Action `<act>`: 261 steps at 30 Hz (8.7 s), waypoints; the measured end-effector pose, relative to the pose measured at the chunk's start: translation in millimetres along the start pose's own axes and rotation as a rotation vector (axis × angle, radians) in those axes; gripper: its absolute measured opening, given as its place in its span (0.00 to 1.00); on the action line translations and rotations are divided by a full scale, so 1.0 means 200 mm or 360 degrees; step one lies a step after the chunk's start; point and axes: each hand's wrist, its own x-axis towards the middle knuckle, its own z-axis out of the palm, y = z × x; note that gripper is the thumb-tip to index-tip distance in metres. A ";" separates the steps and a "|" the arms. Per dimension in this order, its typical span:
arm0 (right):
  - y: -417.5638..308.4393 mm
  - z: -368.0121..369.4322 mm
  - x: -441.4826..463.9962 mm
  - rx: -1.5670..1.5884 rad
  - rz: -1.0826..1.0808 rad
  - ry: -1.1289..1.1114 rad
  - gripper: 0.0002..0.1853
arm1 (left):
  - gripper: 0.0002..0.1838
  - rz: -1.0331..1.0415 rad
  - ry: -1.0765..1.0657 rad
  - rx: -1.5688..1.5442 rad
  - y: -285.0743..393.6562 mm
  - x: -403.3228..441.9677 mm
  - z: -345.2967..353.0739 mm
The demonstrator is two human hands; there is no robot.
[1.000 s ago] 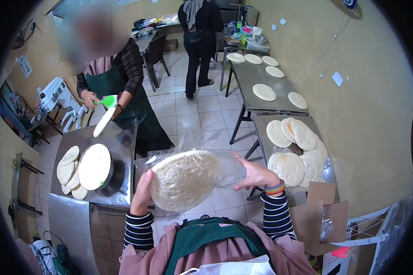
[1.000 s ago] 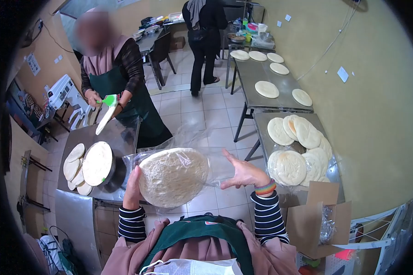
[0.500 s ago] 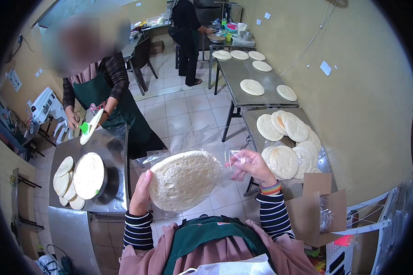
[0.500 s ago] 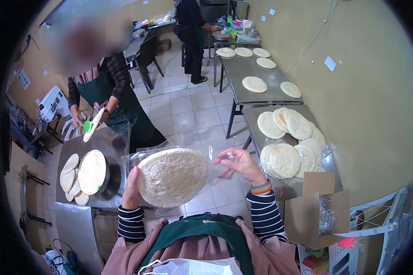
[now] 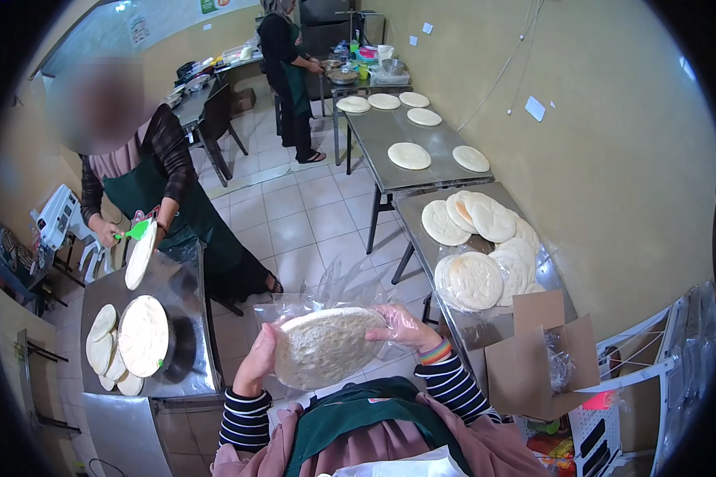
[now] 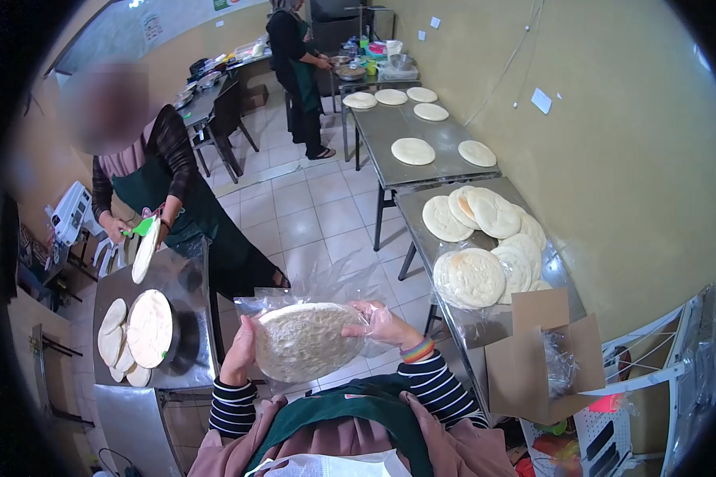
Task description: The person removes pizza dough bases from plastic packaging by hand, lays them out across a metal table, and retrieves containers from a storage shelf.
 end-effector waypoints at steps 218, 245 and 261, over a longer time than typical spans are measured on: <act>0.23 -0.77 -0.32 0.0983 -0.0009 0.0991 0.22 | 0.29 0.0021 0.0161 0.0680 0.00 0.79 0.46; 0.05 -0.86 0.18 -0.1303 -0.0566 0.0535 0.47 | 0.33 0.0036 -0.0222 -0.0031 -0.09 1.13 0.80; 0.91 -1.01 -0.38 -0.1964 0.1001 0.1476 0.16 | 0.28 -0.0095 0.0051 0.0813 -0.29 0.92 0.38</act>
